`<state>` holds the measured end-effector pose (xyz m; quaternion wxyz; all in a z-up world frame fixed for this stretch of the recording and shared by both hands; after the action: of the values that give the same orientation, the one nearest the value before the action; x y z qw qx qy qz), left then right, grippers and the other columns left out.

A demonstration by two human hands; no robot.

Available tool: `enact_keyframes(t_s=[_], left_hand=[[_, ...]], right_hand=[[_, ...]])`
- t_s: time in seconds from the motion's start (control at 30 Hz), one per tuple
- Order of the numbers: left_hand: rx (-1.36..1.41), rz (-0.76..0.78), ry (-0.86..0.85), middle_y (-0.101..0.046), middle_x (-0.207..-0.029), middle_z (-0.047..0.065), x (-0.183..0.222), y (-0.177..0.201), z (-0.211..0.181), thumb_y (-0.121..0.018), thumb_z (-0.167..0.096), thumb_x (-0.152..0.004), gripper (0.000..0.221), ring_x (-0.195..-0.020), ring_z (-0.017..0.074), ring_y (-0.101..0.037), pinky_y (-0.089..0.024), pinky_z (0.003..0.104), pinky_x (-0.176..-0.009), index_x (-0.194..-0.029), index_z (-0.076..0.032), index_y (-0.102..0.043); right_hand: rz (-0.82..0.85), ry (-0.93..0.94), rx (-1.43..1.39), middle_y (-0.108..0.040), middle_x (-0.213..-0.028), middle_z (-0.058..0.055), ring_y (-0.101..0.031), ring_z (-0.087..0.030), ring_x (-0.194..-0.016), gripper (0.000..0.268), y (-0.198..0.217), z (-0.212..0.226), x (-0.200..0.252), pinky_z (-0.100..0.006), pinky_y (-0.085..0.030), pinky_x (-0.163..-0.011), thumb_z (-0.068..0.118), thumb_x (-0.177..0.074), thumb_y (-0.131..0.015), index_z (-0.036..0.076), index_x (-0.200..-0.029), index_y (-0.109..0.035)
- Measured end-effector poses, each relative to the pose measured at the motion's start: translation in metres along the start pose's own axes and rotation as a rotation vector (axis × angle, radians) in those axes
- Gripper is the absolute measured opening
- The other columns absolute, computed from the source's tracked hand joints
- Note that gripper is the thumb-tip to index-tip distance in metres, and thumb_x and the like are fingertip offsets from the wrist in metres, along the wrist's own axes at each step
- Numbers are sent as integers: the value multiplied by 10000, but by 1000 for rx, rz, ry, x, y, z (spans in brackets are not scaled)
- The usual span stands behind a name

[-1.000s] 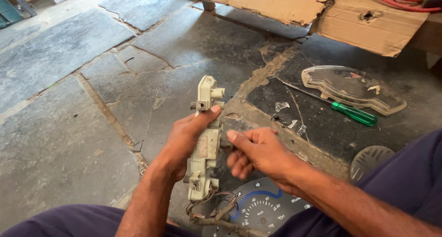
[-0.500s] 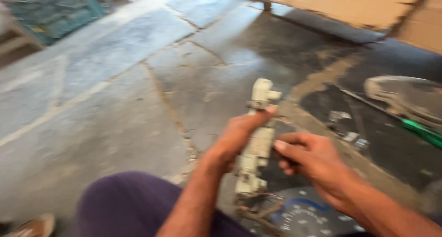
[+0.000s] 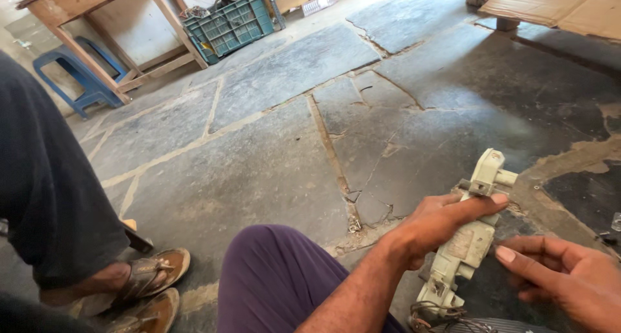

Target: The person disassembles a vehicle instrument cluster using pliers and a screwdriver. They remove the odometer module, inspect its internal gears and wiring, and manipulate the components with their hands.

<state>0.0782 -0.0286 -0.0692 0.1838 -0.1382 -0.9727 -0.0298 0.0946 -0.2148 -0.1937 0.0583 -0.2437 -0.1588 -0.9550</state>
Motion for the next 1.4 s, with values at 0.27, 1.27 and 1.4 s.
enact_keyframes(t_s=[0.27, 1.27, 1.4], left_hand=[[12, -18, 46, -663, -1187, 178, 2, 2, -2, -699, -622, -833, 839, -999, 243, -681, -582, 368, -755, -1408, -22, -588], [20, -52, 87, -679, -1050, 95, 6, 1, 5, -688, -603, -843, 770, -910, 193, -684, -589, 354, -714, -1364, -41, -622], [12, -46, 91, -684, -1094, 110, 9, 1, 4, -686, -605, -846, 786, -937, 204, -683, -580, 360, -745, -1384, -37, -614]], right_hand=[[-271, 347, 410, -723, -962, -148, -716, -270, -899, 501, 57, -62, -92, -392, -608, -839, 267, -738, -835, 46, -1180, -749], [-71, 301, 1112, -729, -831, 8, -734, -159, -923, 460, 60, -95, -115, -334, -570, -853, 434, -572, -1000, 206, -850, -713], [-88, 280, 1129, -744, -830, 9, -750, -163, -939, 441, 51, -75, -94, -338, -571, -866, 427, -602, -984, 207, -872, -714]])
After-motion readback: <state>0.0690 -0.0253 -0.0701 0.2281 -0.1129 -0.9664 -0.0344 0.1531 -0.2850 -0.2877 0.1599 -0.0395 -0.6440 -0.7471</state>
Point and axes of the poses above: each hand's wrist, its own x-axis away from the middle knuckle, its own y-axis out of the back of the hand, z = x × y, the point moved 9 cm from there along -x, towards the middle knuckle
